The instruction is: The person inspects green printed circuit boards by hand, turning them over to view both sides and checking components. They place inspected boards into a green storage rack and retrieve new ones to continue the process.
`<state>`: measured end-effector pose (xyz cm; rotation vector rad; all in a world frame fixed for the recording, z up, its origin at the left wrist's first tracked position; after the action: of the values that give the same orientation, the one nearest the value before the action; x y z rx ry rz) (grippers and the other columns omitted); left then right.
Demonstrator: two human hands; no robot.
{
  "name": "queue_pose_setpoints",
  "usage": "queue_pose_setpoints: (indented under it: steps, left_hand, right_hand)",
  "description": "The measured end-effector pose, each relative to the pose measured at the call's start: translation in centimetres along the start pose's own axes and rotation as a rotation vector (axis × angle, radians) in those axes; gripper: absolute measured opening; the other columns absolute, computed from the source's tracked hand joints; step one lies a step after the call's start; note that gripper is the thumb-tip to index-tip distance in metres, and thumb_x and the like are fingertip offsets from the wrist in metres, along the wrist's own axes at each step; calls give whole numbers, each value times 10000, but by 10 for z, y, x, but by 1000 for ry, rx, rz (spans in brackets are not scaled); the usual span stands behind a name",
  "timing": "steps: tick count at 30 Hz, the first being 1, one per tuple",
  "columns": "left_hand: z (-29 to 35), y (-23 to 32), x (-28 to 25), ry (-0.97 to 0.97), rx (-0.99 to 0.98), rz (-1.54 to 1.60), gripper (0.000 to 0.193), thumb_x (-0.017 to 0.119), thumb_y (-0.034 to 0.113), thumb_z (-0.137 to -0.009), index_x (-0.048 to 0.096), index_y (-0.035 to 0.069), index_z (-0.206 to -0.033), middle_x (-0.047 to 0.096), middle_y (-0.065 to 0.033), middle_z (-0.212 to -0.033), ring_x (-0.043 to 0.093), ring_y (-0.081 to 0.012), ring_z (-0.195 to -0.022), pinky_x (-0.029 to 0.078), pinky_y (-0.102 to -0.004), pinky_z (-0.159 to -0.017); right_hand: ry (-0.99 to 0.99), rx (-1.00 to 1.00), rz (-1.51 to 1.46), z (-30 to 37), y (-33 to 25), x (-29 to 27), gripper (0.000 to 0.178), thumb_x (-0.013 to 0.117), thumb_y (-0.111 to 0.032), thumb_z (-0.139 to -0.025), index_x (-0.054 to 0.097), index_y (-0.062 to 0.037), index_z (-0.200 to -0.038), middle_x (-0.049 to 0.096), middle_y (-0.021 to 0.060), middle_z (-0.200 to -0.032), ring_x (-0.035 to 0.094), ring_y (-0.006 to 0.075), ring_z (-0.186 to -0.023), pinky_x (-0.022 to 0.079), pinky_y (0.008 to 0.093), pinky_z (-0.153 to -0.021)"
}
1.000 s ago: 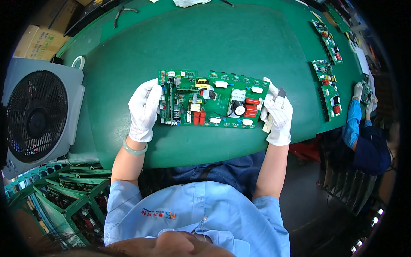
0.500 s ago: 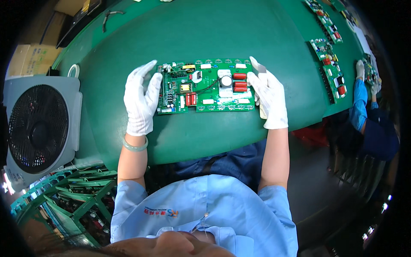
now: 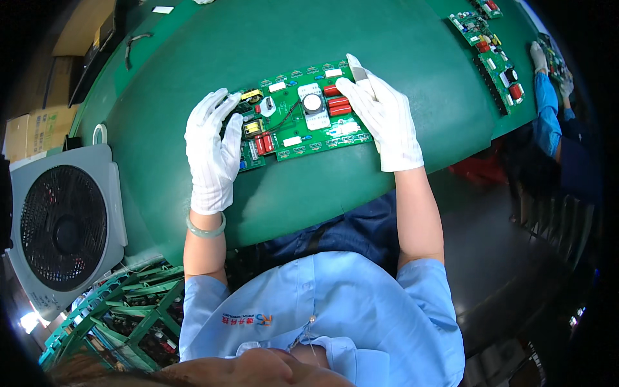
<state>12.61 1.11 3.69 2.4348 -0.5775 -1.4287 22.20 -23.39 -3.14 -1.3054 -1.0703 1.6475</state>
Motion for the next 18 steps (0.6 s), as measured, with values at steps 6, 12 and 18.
queue_pose_setpoints:
  steps: [6,12,18]
  left_hand:
    - [5,-9,4,22,-103,173,230,630,19,-835,651,47,-1063,612,-153,-1175,580,-311,-1091,442,-399,-956]
    - [4,-8,5,-10,-114,151,215,629,-6,-826,641,41,-1036,604,-153,-1166,570,-303,-1099,432,-393,-964]
    - [6,-9,5,-1,-134,244,200,623,-8,-831,644,38,-1025,601,-163,-1164,567,-306,-1102,430,-396,-965]
  right_hand:
    - [19,-41,41,0,0,1,388,700,-253,-881,642,22,-1149,659,35,-847,463,78,-696,445,232,-682]
    - [1,38,0,0,4,2,406,692,-254,-891,627,-16,-1213,642,34,-797,480,60,-731,453,220,-723]
    - [-2,53,-65,2,-1,4,437,681,-221,-902,590,-60,-1298,652,19,-886,516,49,-795,463,216,-768]
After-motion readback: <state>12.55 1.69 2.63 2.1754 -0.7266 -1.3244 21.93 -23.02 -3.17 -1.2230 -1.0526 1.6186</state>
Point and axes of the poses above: each hand's wrist, its own z-axis away from the middle knuckle, its own x-axis out of the palm, y = z × x, the point moved 9 cm from there along -z, towards the middle knuckle
